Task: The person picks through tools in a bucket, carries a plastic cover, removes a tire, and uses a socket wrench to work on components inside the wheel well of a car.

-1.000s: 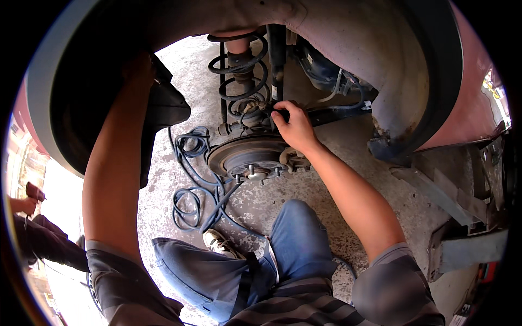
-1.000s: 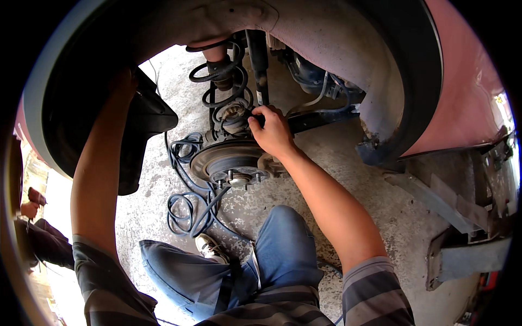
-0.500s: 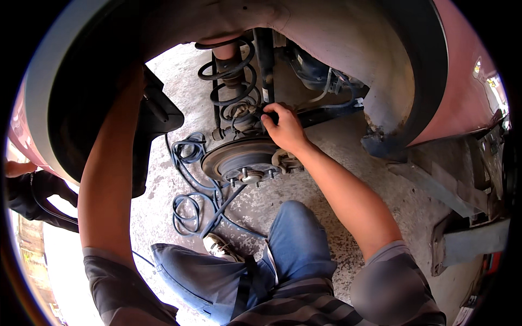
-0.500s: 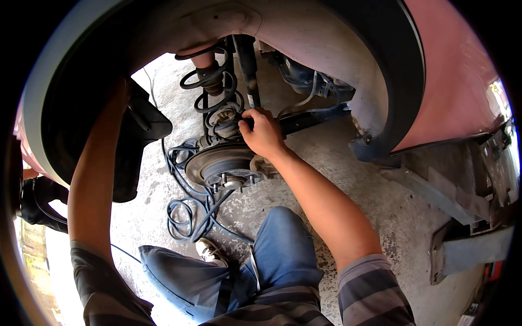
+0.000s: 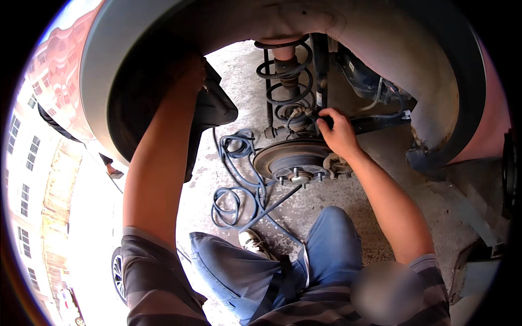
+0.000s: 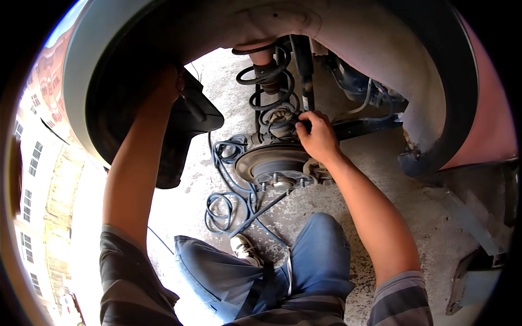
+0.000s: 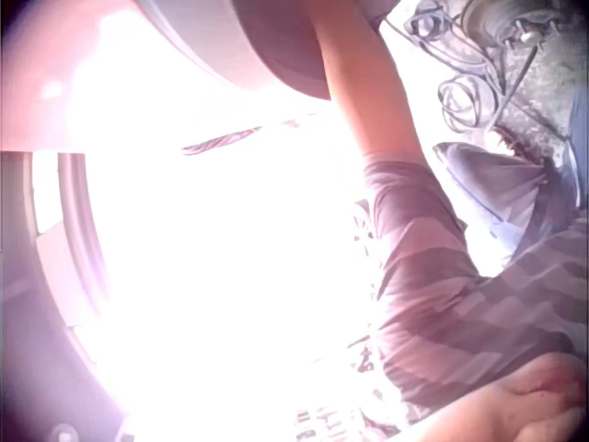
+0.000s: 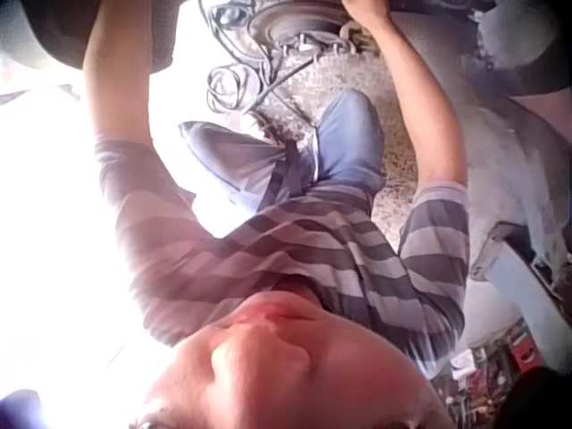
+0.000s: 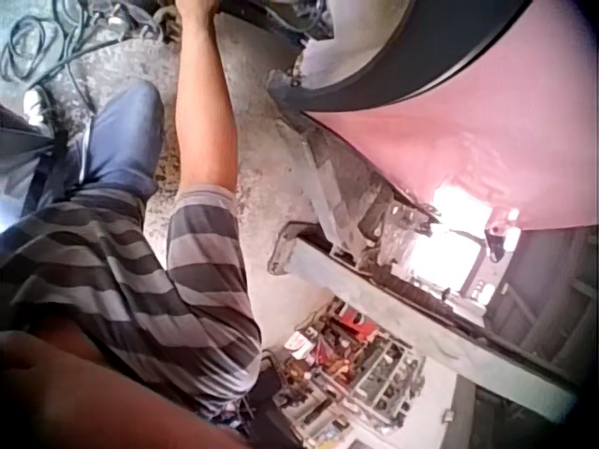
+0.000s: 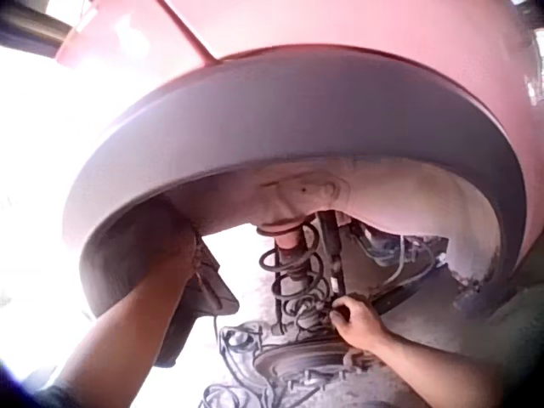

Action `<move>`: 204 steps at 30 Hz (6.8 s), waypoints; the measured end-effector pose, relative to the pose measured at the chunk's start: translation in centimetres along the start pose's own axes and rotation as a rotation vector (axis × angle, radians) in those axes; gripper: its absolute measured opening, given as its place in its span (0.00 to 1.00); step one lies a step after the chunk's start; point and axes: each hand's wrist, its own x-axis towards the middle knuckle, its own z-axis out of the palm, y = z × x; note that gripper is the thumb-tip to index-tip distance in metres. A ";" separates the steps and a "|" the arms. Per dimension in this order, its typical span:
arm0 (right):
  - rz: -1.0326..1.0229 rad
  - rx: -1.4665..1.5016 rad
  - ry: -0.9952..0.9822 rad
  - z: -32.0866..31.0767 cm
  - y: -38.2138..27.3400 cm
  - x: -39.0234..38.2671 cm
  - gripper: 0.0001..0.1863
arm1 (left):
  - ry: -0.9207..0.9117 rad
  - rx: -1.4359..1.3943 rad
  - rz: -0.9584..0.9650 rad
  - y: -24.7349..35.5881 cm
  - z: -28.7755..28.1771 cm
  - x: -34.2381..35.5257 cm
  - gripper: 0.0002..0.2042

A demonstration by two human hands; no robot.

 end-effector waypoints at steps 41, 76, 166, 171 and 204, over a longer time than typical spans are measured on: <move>-0.006 -0.204 -0.200 -1.1 0.0 0.7 0.21 | -1.563 -0.148 0.054 -26.2 -3.1 -52.4 0.30; 0.017 -0.040 -0.216 14.7 -23.7 17.7 0.14 | -0.728 -0.386 -0.459 -34.2 -11.0 -33.0 0.12; -0.519 -0.688 -0.354 14.1 -24.9 22.4 0.13 | 0.097 -0.651 -0.601 -14.4 -6.3 -30.1 0.38; -0.590 -0.696 -0.086 16.5 -22.8 22.7 0.14 | 0.381 -0.777 -0.591 -11.2 -5.5 -30.2 0.34; -0.147 0.015 0.056 6.0 -7.4 3.4 0.08 | 0.295 0.789 0.580 -2.1 2.6 -1.7 0.13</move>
